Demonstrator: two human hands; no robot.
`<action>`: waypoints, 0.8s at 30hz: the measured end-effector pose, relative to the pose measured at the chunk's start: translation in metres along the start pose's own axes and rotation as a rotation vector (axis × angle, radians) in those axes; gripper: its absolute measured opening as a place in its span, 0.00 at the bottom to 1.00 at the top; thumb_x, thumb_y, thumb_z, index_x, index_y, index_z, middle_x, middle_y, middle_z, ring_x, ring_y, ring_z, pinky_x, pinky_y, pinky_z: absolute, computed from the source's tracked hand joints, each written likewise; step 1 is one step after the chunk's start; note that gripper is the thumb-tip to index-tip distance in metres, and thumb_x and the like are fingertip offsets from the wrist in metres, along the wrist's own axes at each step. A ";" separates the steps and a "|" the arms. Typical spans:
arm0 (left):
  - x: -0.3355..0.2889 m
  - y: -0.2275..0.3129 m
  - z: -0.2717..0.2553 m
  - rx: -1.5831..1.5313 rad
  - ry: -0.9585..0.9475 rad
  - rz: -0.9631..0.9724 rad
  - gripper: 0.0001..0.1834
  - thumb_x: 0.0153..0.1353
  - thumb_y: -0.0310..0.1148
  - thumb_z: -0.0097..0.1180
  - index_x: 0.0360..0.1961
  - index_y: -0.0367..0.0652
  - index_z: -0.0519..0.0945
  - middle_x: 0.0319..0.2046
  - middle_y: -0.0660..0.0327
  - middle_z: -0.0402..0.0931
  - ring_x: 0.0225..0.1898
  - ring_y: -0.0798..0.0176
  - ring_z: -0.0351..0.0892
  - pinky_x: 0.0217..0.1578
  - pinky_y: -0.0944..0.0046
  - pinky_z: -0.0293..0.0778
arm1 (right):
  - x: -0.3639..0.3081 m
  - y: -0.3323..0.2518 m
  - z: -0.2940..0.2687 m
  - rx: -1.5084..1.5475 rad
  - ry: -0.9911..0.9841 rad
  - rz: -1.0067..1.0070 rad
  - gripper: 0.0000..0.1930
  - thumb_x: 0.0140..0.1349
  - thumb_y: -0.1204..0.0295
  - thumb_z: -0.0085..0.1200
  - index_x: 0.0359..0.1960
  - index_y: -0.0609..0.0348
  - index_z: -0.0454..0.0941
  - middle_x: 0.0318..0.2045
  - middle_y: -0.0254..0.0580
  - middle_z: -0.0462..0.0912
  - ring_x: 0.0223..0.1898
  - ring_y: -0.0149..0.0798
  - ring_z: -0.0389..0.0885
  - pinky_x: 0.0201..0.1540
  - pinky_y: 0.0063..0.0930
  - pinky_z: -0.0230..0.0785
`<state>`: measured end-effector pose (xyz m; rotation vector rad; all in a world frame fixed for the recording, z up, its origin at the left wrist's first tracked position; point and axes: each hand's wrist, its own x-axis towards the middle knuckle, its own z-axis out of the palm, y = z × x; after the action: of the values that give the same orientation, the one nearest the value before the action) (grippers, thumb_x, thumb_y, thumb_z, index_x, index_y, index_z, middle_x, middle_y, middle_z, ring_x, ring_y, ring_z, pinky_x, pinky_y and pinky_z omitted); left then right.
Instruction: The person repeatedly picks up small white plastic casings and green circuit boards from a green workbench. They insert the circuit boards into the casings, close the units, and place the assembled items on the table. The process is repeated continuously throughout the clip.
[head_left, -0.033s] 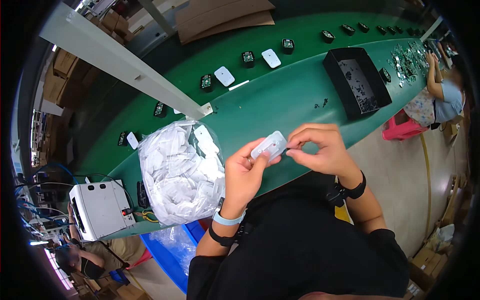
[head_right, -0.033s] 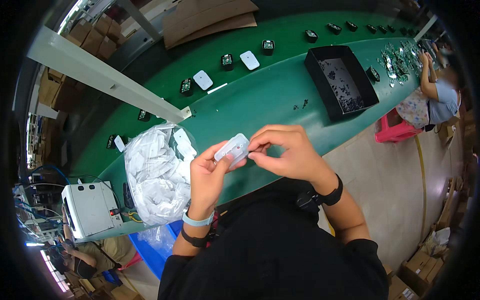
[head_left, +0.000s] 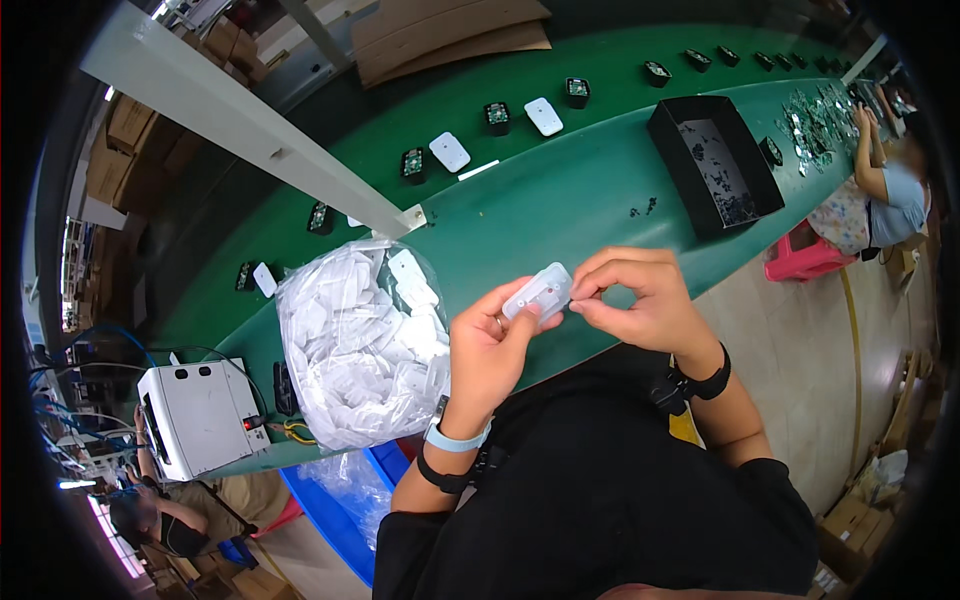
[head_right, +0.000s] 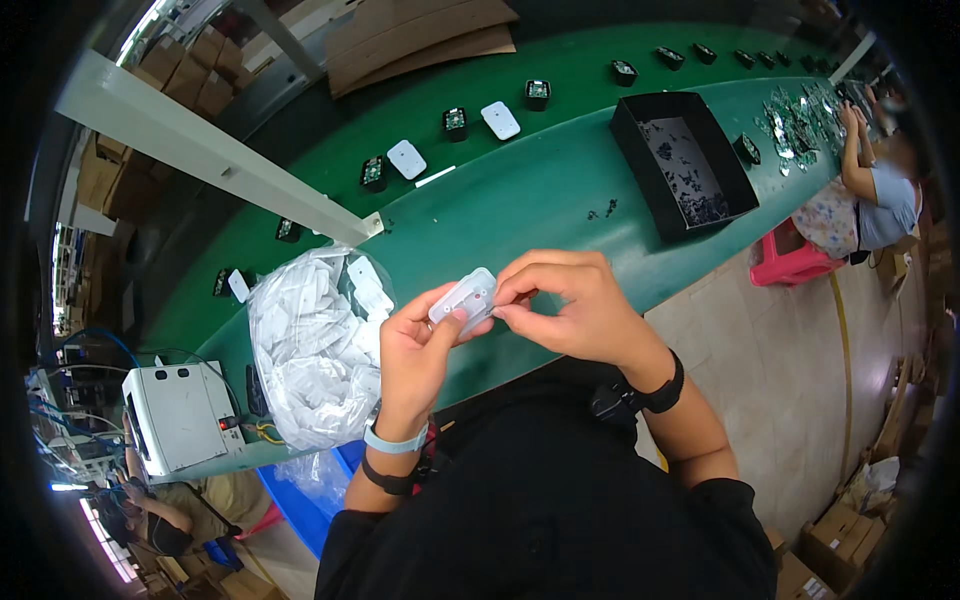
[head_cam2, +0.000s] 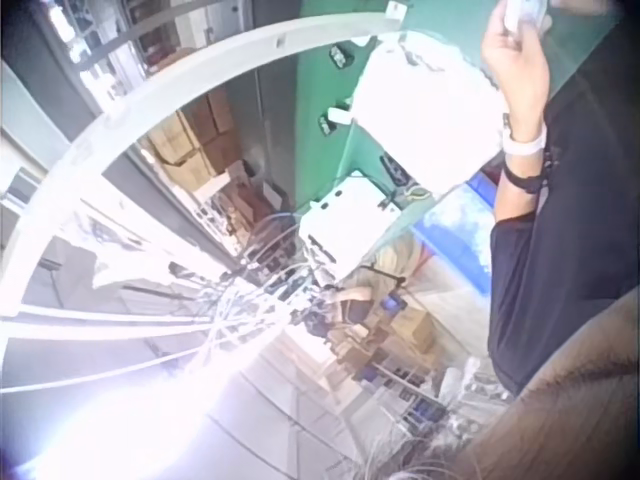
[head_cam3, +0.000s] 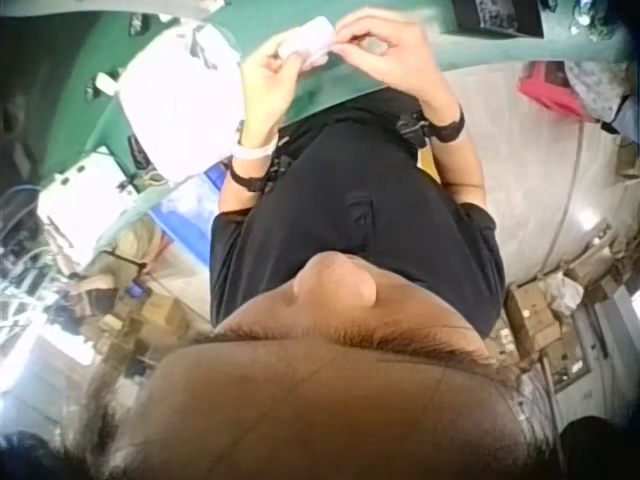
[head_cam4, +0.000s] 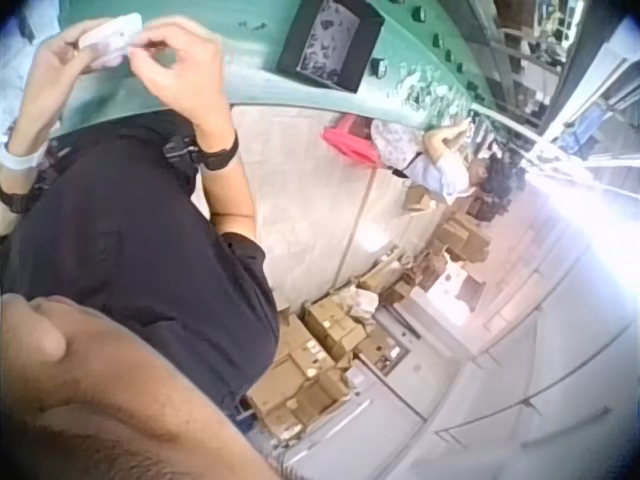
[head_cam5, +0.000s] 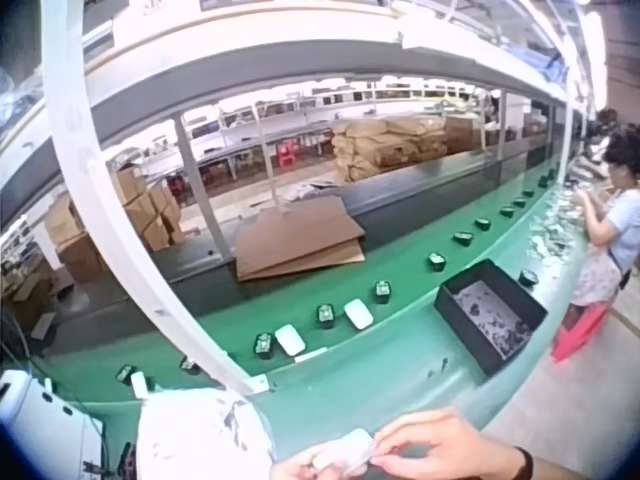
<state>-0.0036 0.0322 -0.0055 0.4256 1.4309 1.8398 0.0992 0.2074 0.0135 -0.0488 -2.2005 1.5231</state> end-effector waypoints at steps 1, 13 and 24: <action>-0.001 0.000 0.000 -0.013 -0.012 0.006 0.16 0.68 0.19 0.50 0.56 0.25 0.74 0.48 0.48 0.81 0.46 0.57 0.84 0.50 0.59 0.84 | 0.000 0.001 0.002 -0.019 -0.004 -0.020 0.06 0.51 0.83 0.64 0.31 0.64 0.82 0.33 0.39 0.85 0.33 0.33 0.83 0.36 0.25 0.75; -0.006 0.000 -0.002 -0.016 -0.042 0.086 0.17 0.68 0.19 0.52 0.57 0.25 0.74 0.48 0.48 0.81 0.46 0.59 0.84 0.51 0.59 0.82 | 0.011 -0.005 0.020 -0.017 0.043 0.133 0.05 0.49 0.80 0.66 0.29 0.61 0.83 0.33 0.32 0.76 0.29 0.28 0.71 0.31 0.22 0.64; -0.005 -0.006 0.003 0.067 -0.039 0.102 0.16 0.68 0.21 0.55 0.56 0.27 0.76 0.41 0.55 0.84 0.41 0.67 0.84 0.44 0.70 0.79 | 0.002 0.013 0.017 0.346 0.018 0.413 0.06 0.48 0.83 0.67 0.27 0.63 0.83 0.35 0.33 0.73 0.30 0.23 0.70 0.30 0.18 0.61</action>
<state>0.0040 0.0308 -0.0096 0.5745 1.4719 1.8568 0.0880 0.1977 -0.0029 -0.4257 -1.9609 2.0974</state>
